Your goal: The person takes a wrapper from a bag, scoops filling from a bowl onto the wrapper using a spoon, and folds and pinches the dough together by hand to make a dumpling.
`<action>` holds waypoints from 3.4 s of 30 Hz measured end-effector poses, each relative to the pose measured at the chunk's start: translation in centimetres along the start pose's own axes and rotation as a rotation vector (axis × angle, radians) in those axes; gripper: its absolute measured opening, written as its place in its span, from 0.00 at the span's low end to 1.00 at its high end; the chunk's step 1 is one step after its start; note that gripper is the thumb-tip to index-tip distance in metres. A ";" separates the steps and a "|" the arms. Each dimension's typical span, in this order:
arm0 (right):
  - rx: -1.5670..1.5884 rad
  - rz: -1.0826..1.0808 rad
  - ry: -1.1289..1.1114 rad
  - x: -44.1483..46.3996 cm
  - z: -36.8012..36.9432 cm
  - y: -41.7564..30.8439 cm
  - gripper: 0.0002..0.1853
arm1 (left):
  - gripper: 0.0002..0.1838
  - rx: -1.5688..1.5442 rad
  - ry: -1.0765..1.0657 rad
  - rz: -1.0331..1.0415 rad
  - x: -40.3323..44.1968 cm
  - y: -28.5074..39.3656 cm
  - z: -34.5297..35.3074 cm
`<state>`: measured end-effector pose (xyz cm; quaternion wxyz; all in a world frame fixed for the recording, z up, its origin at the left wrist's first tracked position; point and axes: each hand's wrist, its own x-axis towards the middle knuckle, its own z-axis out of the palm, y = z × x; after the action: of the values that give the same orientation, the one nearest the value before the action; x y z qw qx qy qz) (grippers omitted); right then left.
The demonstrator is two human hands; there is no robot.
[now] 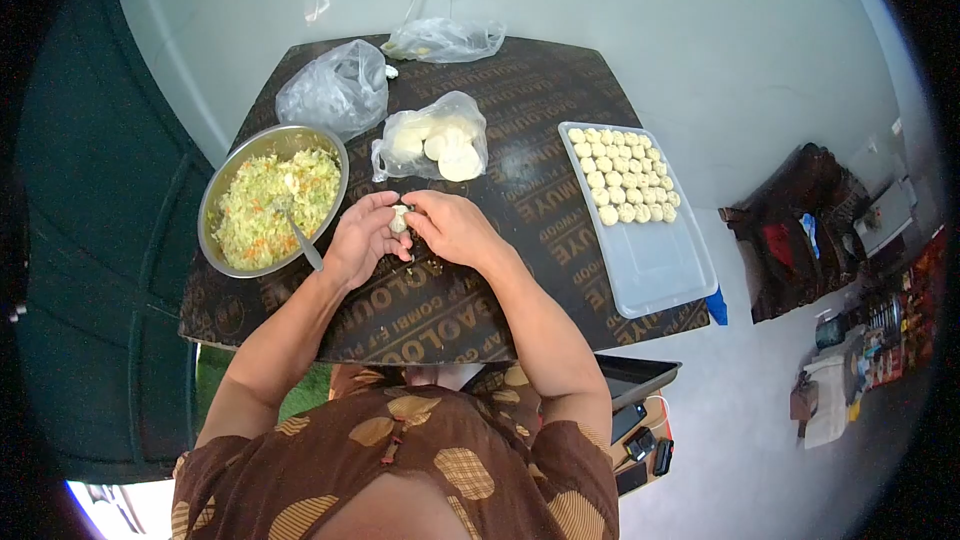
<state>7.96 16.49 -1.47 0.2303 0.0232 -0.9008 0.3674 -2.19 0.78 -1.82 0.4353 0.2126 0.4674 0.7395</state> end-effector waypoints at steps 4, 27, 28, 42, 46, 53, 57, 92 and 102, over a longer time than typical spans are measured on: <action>0.030 0.088 -0.091 0.5 -0.6 -2.2 0.18 | 0.18 -0.069 -0.053 0.047 0.0 -0.5 -0.2; -0.379 0.277 0.361 -8.1 -14.1 -1.3 0.17 | 0.13 0.851 -0.091 0.512 -1.2 -1.1 0.3; -0.376 0.336 0.395 -9.3 -15.8 -0.1 0.17 | 0.12 0.889 -0.091 0.548 -1.1 -1.2 0.3; -0.928 0.617 0.583 -20.1 -27.8 12.6 0.19 | 0.14 0.739 -0.028 0.367 -1.7 -1.6 1.4; -0.964 0.593 0.472 -19.7 -27.6 13.6 0.18 | 0.14 0.749 -0.032 0.350 -1.8 -1.5 1.4; -0.992 0.560 0.421 -19.7 -27.0 14.8 0.16 | 0.14 0.758 -0.047 0.379 -1.7 -1.9 1.2; -1.046 0.547 0.406 -19.7 -26.9 14.5 0.15 | 0.13 0.769 -0.052 0.425 -1.8 -1.7 1.5; -0.676 0.117 -0.192 -15.4 -2.6 -4.1 0.57 | 0.70 1.919 0.294 0.179 -7.8 -3.1 1.8; -0.740 0.211 -0.051 -13.2 -2.1 -0.6 0.53 | 0.49 1.556 -0.036 0.500 1.2 -3.7 5.1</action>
<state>20.70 15.80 -5.45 0.1616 -0.1452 -0.9753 0.0385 2.51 5.05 -2.75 -0.0073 0.5640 0.7786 0.2750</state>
